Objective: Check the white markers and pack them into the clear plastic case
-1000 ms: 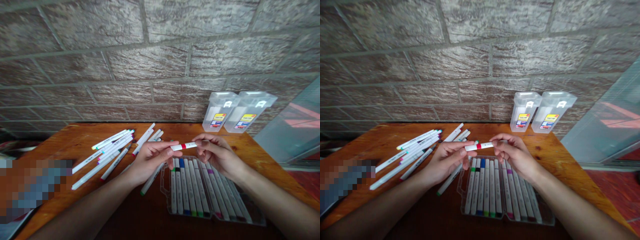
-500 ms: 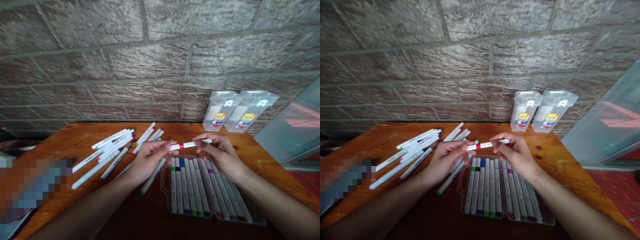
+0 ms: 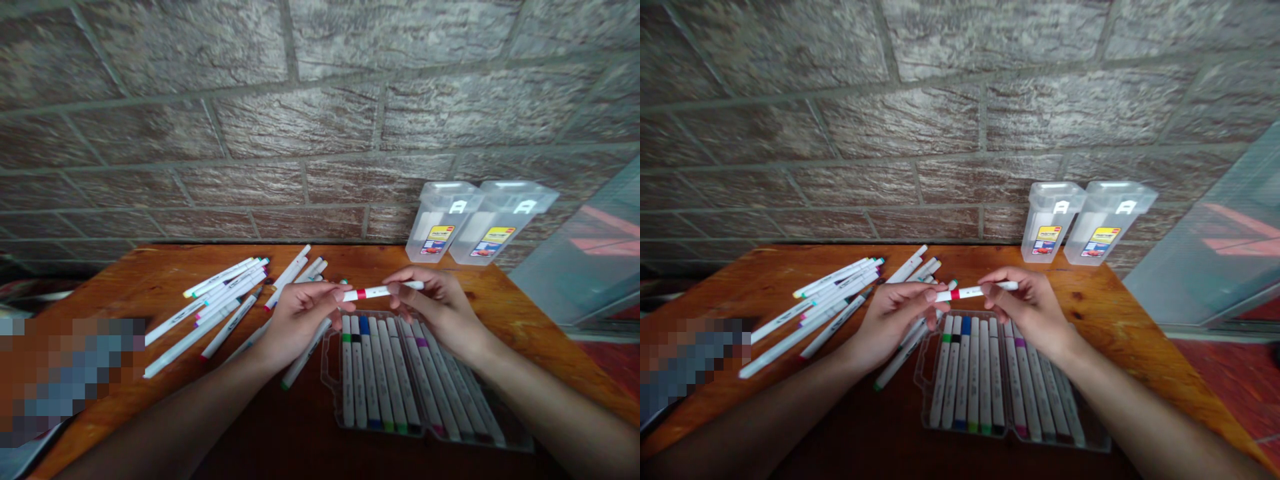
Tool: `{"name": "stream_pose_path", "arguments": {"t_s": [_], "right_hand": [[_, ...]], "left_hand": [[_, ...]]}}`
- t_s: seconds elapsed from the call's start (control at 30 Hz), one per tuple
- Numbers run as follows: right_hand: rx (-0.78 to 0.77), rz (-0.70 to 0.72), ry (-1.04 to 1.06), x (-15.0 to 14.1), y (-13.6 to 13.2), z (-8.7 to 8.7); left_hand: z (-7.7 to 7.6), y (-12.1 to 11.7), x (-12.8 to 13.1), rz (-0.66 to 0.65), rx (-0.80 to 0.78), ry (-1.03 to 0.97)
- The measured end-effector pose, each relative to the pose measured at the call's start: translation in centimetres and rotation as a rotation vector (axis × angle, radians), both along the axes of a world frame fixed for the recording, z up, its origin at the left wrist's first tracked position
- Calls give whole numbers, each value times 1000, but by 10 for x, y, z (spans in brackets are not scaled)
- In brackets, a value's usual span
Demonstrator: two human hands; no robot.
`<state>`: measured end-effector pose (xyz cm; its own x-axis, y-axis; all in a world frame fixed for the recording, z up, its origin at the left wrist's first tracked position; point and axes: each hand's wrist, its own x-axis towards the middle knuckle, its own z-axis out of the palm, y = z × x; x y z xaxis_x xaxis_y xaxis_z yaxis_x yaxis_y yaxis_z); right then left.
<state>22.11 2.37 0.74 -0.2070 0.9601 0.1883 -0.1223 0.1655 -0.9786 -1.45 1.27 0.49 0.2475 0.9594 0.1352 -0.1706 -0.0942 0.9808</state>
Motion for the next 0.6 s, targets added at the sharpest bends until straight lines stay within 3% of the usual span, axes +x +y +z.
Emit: {"name": "stream_pose_path", "arguments": {"t_s": [0.23,0.6], "right_hand": [[0,13,58,2,3,-3],[2,9,23,1,1,-1]], "left_hand": [[-3,-1,-1,-73,11,-76],[3,-3,2,-21,31,-25]]}}
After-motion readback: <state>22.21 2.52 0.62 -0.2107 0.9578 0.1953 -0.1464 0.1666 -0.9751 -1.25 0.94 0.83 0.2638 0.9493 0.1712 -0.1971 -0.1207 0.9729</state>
